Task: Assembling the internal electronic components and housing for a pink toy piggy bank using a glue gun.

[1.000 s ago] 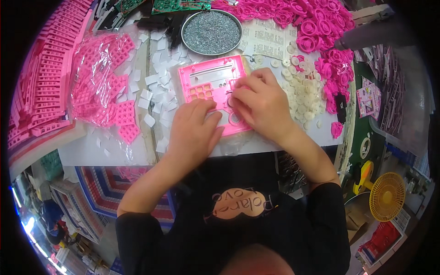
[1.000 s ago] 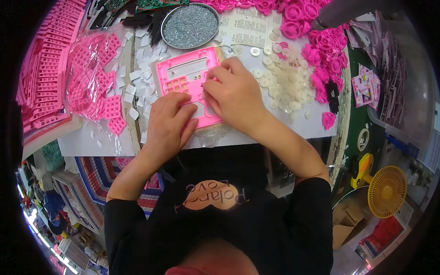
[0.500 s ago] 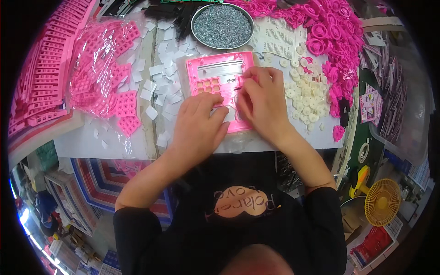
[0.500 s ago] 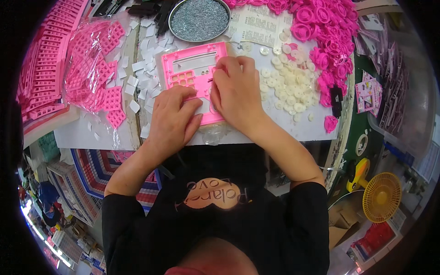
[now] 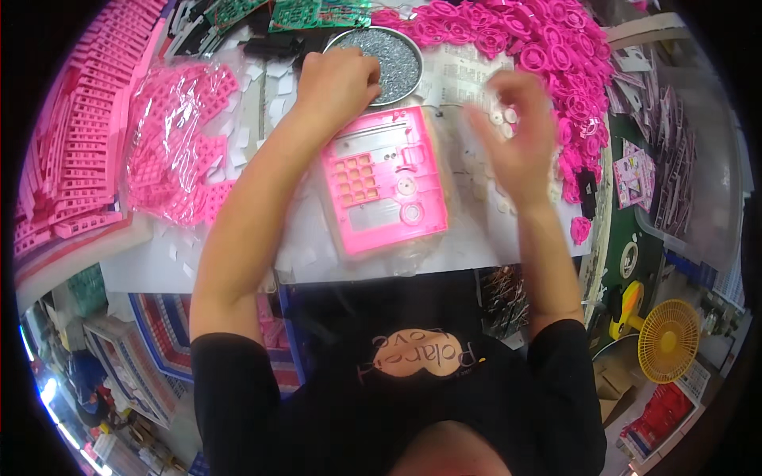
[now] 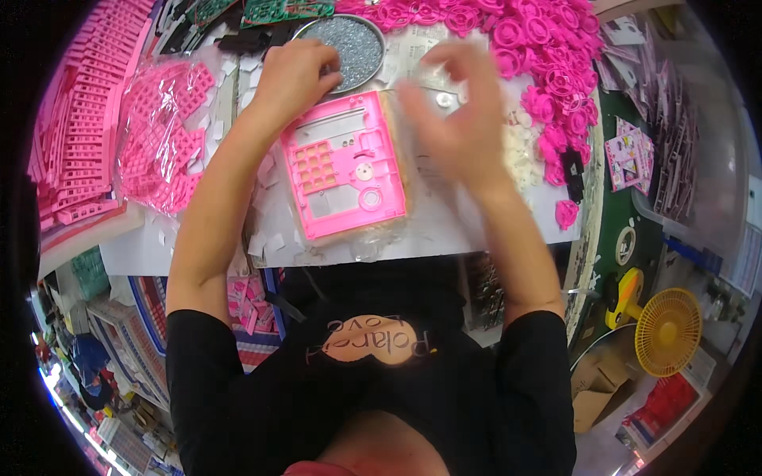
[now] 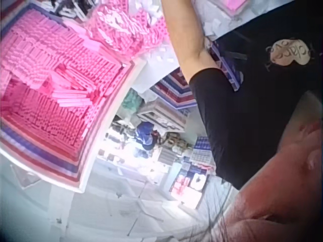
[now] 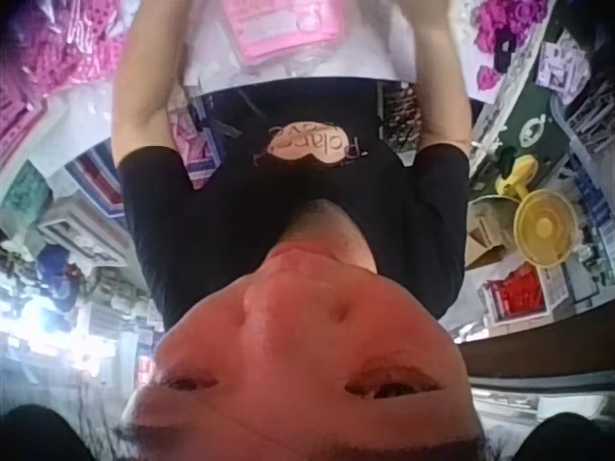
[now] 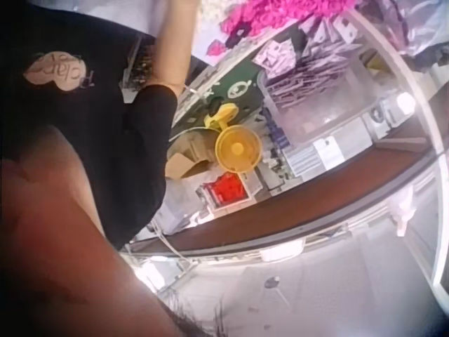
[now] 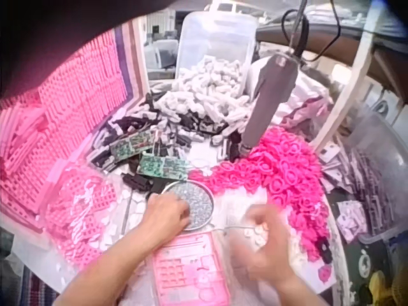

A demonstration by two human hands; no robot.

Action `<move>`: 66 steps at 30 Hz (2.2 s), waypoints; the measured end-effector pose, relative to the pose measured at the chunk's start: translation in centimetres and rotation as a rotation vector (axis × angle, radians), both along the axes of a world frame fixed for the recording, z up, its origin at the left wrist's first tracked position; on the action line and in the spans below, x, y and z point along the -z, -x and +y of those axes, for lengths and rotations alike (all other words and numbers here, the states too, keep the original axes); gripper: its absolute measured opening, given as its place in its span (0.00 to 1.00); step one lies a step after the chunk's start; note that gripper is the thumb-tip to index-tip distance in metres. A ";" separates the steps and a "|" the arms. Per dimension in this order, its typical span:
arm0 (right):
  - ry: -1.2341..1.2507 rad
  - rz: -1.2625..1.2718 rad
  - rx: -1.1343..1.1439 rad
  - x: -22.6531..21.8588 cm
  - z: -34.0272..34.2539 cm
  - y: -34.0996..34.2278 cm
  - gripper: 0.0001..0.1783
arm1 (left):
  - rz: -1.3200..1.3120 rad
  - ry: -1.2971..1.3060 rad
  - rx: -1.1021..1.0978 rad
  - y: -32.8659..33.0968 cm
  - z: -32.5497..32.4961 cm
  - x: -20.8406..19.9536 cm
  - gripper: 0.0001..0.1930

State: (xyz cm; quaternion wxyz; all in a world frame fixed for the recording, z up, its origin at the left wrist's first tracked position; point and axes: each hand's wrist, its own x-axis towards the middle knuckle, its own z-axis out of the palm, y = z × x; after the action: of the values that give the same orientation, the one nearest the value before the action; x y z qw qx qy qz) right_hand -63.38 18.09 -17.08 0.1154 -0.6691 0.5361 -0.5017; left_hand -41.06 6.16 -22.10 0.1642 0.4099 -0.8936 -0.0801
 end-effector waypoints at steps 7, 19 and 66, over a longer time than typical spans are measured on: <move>0.316 -0.461 0.047 -8.6 -8.4 6.5 0.19 | -0.121 0.039 0.002 2.1 -1.8 -0.2 0.11; -0.056 -1.129 -0.518 -3.7 1.0 -5.9 0.15 | 0.578 -0.854 0.038 -4.7 12.2 -3.5 0.05; -0.189 -0.557 -0.508 1.9 3.1 -5.6 0.13 | 0.104 0.042 0.334 -1.8 14.2 -1.6 0.15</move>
State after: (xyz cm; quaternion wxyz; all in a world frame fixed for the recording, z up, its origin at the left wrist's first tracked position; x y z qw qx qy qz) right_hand -57.75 21.15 -19.00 0.4382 -0.6052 0.3451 -0.5679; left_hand -39.23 20.36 -20.46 0.2032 0.2473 -0.9411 -0.1087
